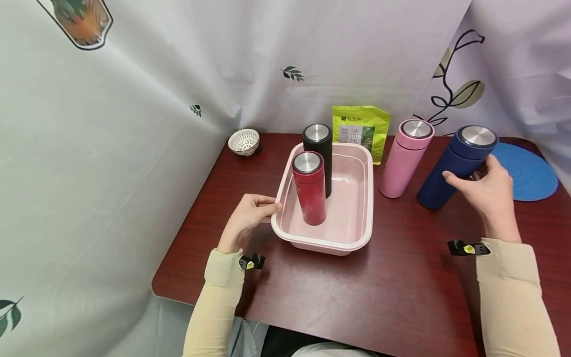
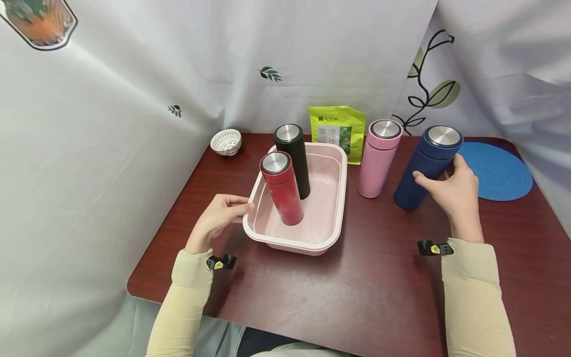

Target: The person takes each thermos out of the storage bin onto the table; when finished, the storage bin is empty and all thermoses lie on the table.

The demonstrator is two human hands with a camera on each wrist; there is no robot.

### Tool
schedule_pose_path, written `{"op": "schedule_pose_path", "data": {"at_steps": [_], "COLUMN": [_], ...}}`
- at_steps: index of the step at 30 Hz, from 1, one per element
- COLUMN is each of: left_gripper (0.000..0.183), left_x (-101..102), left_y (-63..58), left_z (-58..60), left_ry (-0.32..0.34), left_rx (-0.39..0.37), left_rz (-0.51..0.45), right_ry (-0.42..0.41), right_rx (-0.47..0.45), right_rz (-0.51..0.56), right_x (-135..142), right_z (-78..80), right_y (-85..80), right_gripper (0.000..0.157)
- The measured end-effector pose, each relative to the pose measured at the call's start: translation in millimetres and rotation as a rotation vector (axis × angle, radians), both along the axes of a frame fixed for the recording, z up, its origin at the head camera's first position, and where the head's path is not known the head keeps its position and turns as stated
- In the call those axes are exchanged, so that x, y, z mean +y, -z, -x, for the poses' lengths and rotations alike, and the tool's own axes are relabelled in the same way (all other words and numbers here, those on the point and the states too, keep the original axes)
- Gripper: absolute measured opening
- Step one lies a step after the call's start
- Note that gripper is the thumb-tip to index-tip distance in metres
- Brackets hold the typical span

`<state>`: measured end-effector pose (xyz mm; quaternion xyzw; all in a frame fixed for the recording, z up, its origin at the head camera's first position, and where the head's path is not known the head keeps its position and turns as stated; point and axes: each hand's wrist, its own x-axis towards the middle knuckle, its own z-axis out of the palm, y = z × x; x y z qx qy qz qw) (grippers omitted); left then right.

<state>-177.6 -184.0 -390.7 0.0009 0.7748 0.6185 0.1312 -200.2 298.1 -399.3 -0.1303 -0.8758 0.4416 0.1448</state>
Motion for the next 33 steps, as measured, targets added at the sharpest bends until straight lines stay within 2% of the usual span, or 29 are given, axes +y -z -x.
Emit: {"op": "schedule_pose_path", "data": {"at_steps": [6,19,23,28,33], "left_gripper": [0.035,0.035,0.035,0.035,0.035], "left_x": [0.7,0.0,0.6,0.8,0.3], "left_y": [-0.6,-1.5,-0.8,-0.8,-0.7], "left_z": [-0.2,0.1,0.3,-0.4,-0.4], "left_ry": [0.004,0.013,0.015,0.006,0.005], "left_rx": [-0.003,-0.002,-0.003,-0.003,0.001], "left_rz": [0.002,-0.001,0.006,0.002,-0.001], "right_ry": [0.011,0.148,0.171,0.149,0.144], "right_rx": [0.022,0.202,0.297,0.443,0.505], "right_rz": [0.060,0.172,0.240,0.303,0.320], "right_x": [0.7,-2.0,-4.7,-8.6,-14.9], "right_z": [-6.9,-18.9,-24.7,-28.0,-30.4], "right_y": [1.5,-16.5,-20.0,-29.5,-36.9], "right_gripper": [0.082,0.080,0.076,0.074,0.073]}}
